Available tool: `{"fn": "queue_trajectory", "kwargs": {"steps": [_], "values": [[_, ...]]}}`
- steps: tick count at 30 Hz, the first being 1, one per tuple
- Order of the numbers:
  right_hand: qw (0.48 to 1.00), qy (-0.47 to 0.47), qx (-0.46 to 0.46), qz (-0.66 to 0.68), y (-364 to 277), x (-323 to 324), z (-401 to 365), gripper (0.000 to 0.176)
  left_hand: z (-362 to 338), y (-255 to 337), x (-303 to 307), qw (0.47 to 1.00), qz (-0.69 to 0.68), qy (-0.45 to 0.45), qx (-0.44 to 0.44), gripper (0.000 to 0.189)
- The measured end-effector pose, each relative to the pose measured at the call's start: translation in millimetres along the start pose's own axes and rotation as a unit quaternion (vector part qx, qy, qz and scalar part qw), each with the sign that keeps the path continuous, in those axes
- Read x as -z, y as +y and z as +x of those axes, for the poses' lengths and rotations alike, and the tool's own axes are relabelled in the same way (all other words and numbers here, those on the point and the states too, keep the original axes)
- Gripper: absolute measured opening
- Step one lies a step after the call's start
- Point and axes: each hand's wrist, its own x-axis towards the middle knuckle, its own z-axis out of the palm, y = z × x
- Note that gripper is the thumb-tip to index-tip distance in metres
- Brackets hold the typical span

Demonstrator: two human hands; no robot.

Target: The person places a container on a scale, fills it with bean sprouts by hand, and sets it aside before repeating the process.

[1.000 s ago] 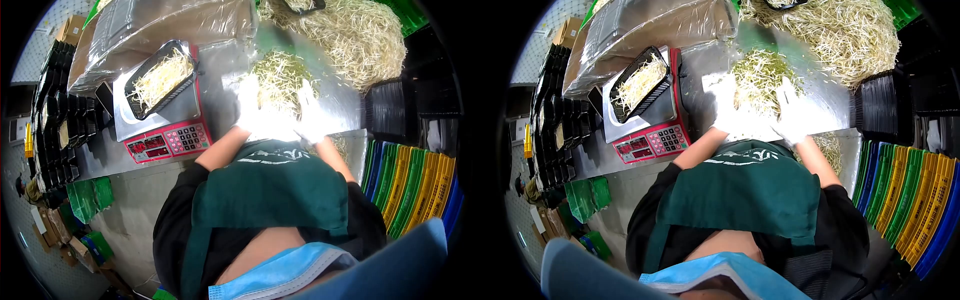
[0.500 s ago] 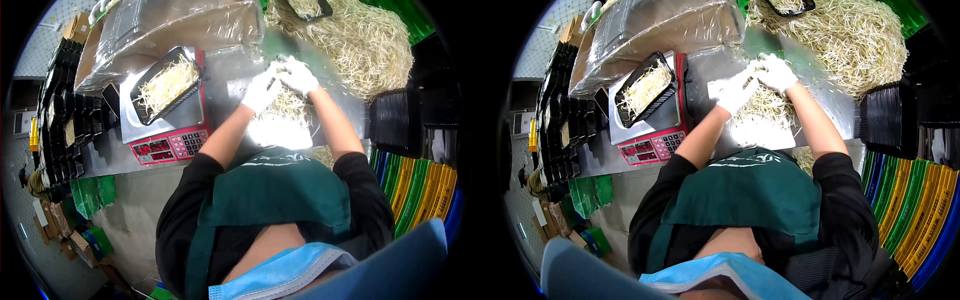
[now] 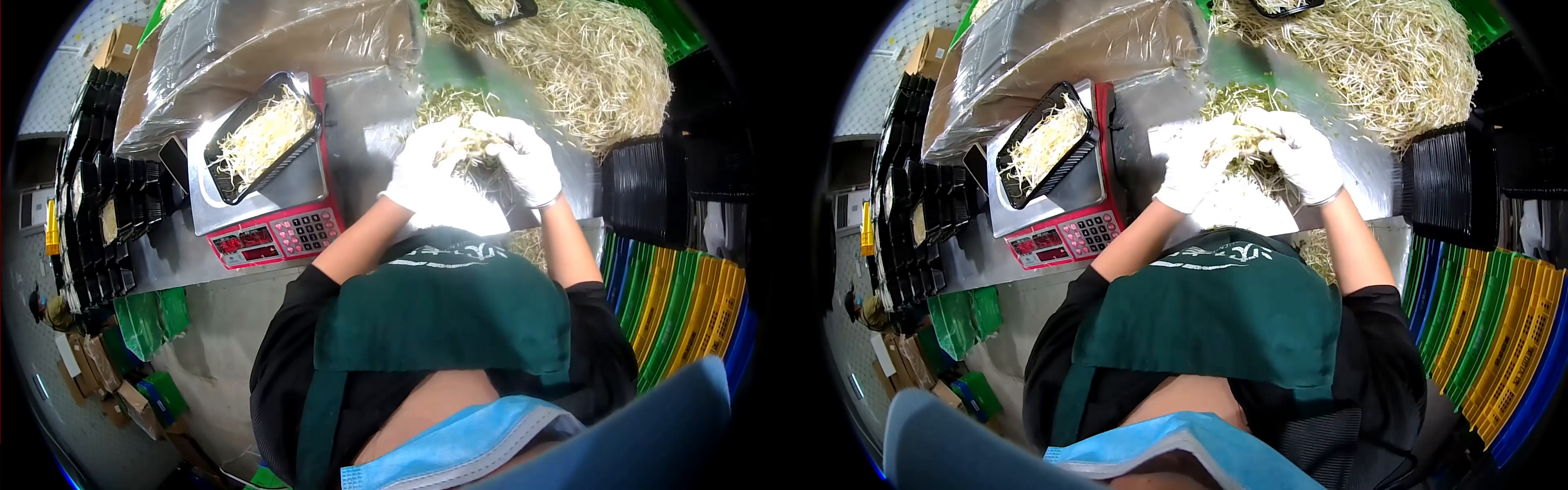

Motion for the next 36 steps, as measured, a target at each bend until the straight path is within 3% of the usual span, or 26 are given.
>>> {"fn": "queue_trajectory", "kwargs": {"steps": [1,2,3,4,5,6,8,10,11,13,14,17,18,19,20,21,22,23,25,29,30,31,32,33,35,36], "values": [[1.0,0.003,0.001,0.001,2.9,4.8,-4.7,0.051,-2.1,2.2,12.7,0.995,0.088,-0.026,-0.034,0.051],[0.985,-0.001,0.073,-0.154,7.7,12.1,-9.6,0.057,-12.7,-15.6,19.0,0.992,0.05,-0.104,0.053,0.071],[0.941,-0.005,0.143,-0.305,11.2,19.2,-14.2,0.065,-25.3,-14.6,25.4,0.992,0.05,-0.105,0.05,0.071],[0.903,0.019,0.097,-0.419,10.8,22.1,-31.2,0.088,-46.3,-6.1,30.4,0.986,0.137,-0.088,0.041,0.088],[0.884,0.036,0.132,-0.448,29.1,27.5,-46.7,0.104,-63.5,-0.8,32.9,0.972,0.223,-0.07,0.032,0.106],[0.86,0.066,0.126,-0.49,49.5,19.4,-63.7,0.105,-77.7,-9.1,30.4,0.954,0.261,-0.112,0.093,0.123],[0.835,0.089,0.115,-0.531,60.8,5.1,-75.7,0.107,-69.9,-6.9,18.7,0.946,0.293,-0.105,0.09,0.121],[0.834,0.123,0.159,-0.514,54.5,-17.7,-61.3,0.091,-55.1,-15.6,1.3,0.936,0.328,-0.099,0.084,0.119],[0.833,0.124,0.162,-0.514,61.4,-16.8,-44.4,0.091,-41.3,-30.7,-8.9,0.956,0.281,-0.074,0.035,0.099],[0.914,0.128,0.202,-0.327,63.0,-20.3,-9.4,0.064,-18.1,-37.4,-20.9,0.981,0.182,-0.022,-0.068,0.06],[0.995,0.092,0.033,-0.005,53.1,-23.3,-7.7,0.052,-7.2,-29.3,-24.1,0.998,0.024,0.025,-0.044,0.036],[0.998,0.035,0.031,0.041,23.8,-10.1,-13.7,0.048,-12.7,-5.5,-10.5,0.996,-0.087,0.007,0.037,0.033],[0.998,0.037,0.033,0.042,23.9,1.2,-11.8,0.048,-19.1,-28.8,-14.2,0.954,-0.292,0.018,0.069,0.044],[0.998,0.013,0.041,-0.046,23.3,14.0,-6.9,0.05,-13.0,-28.4,-3.0,0.954,-0.292,0.016,0.068,0.044],[0.99,-0.012,0.046,-0.134,24.2,22.6,-2.5,0.053,-9.9,-28.8,12.3,0.999,-0.042,0.018,-0.003,0.05],[0.992,0.013,-0.044,-0.117,14.9,24.7,1.8,0.061,-5.4,-23.8,21.2,0.975,0.211,0.018,-0.072,0.057],[0.985,0.022,-0.002,-0.169,26.2,30.7,18.6,0.062,3.8,-17.8,19.2,0.971,0.239,0.006,-0.005,0.069],[0.974,0.031,0.043,-0.221,35.4,36.0,33.2,0.063,10.6,-22.7,11.7,0.971,0.239,0.007,-0.005,0.069],[0.935,0.061,0.027,-0.348,40.9,20.3,42.4,0.064,21.4,-35.9,-5.0,0.971,0.23,0.005,-0.063,0.068],[0.916,0.015,0.055,-0.397,48.7,11.3,-5.4,0.062,-20.1,-19.0,13.8,0.981,0.007,-0.179,0.076,0.075],[0.953,-0.012,0.039,-0.3,55.0,12.1,-30.1,0.066,-37.3,-6.7,22.6,0.981,0.007,-0.179,0.077,0.075],[0.876,-0.045,0.092,-0.472,54.5,15.0,-49.5,0.068,-53.4,4.9,29.9,0.984,0.097,-0.151,-0.003,0.077],[0.859,-0.026,0.137,-0.492,57.6,6.2,-63.6,0.067,-63.3,10.1,31.3,0.972,0.184,-0.12,-0.081,0.08],[0.841,-0.007,0.179,-0.511,64.2,-5.1,-74.4,0.066,-67.7,11.1,25.5,0.973,0.179,-0.123,-0.076,0.08],[0.859,-0.004,0.155,-0.488,78.5,-14.0,-63.7,0.067,-65.3,9.6,8.8,0.934,0.344,-0.097,-0.024,0.085],[0.876,0.004,0.134,-0.463,81.7,-16.5,-52.6,0.068,-52.7,-15.6,-1.5,0.952,0.288,-0.088,-0.051,0.088]]}}
